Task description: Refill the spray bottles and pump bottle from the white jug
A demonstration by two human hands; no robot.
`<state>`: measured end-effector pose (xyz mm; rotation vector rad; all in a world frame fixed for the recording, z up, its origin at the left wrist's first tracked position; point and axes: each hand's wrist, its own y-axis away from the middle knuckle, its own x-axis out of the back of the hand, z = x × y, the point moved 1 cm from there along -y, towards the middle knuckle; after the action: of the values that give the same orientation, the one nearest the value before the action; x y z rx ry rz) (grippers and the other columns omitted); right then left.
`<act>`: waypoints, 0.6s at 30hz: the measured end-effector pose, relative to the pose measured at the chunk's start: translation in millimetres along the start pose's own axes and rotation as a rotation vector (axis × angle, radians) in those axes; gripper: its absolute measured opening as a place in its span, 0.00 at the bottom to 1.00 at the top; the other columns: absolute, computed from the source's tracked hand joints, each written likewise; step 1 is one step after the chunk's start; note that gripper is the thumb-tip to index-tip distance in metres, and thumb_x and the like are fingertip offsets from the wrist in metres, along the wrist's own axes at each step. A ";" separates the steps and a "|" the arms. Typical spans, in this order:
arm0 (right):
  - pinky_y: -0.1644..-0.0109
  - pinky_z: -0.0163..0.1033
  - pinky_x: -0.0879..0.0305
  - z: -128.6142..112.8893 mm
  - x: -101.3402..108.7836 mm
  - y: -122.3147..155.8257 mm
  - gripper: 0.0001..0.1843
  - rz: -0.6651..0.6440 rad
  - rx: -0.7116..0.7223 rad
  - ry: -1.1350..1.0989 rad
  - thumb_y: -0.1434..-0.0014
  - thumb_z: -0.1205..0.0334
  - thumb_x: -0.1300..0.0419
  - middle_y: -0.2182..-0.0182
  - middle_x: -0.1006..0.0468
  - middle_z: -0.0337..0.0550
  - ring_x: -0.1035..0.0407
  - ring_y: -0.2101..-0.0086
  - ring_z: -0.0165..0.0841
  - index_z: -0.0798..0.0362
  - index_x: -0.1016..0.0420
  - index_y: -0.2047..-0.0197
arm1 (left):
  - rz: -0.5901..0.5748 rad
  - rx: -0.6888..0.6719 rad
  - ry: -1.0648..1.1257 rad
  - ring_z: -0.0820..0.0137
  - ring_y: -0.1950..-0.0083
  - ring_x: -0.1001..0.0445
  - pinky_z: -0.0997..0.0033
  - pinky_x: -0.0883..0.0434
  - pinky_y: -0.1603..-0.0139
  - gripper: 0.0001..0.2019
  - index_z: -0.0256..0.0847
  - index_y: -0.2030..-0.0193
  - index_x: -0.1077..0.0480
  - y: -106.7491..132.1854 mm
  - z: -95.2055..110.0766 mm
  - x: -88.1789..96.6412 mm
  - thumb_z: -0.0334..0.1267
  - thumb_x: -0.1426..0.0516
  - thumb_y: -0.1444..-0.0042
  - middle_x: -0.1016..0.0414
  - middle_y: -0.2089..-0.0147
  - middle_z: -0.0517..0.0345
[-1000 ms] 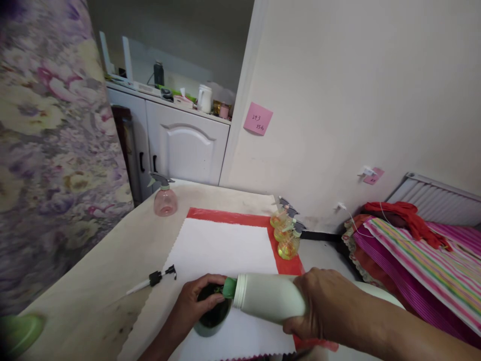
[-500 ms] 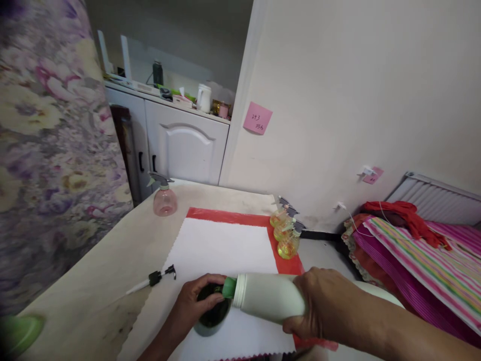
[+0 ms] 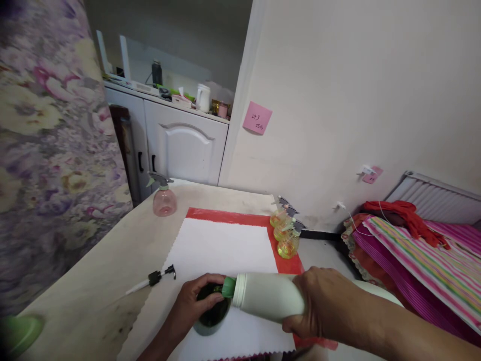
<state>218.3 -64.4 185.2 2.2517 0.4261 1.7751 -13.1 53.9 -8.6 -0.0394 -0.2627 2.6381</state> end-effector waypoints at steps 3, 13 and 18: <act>0.76 0.31 0.40 -1.2 0.8 0.0 0.06 -0.001 -0.015 0.013 0.50 0.56 0.36 0.79 0.19 0.37 0.26 0.78 0.33 0.48 0.21 0.68 | 0.002 0.004 0.007 0.62 0.56 0.21 0.68 0.29 0.52 0.09 0.44 0.63 0.22 -0.1 0.9 0.0 0.33 0.36 0.53 0.16 0.60 0.57; 0.76 0.30 0.40 -7.1 3.2 1.5 0.05 0.016 -0.015 0.020 0.50 0.58 0.37 0.78 0.19 0.38 0.26 0.78 0.32 0.47 0.21 0.69 | 0.005 0.006 -0.017 0.62 0.56 0.20 0.69 0.28 0.52 0.10 0.44 0.63 0.21 0.0 0.7 0.1 0.33 0.36 0.54 0.15 0.60 0.57; 0.76 0.31 0.40 -8.6 4.4 0.6 0.07 0.009 -0.020 0.031 0.51 0.57 0.37 0.78 0.19 0.39 0.27 0.78 0.33 0.49 0.21 0.68 | 0.001 0.003 -0.012 0.62 0.56 0.20 0.69 0.28 0.52 0.10 0.44 0.62 0.22 -0.1 -3.3 0.7 0.34 0.36 0.53 0.16 0.59 0.57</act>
<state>210.9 -63.2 191.4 2.2187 0.4035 1.8126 -13.4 54.9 -11.8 -0.0222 -0.2629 2.6404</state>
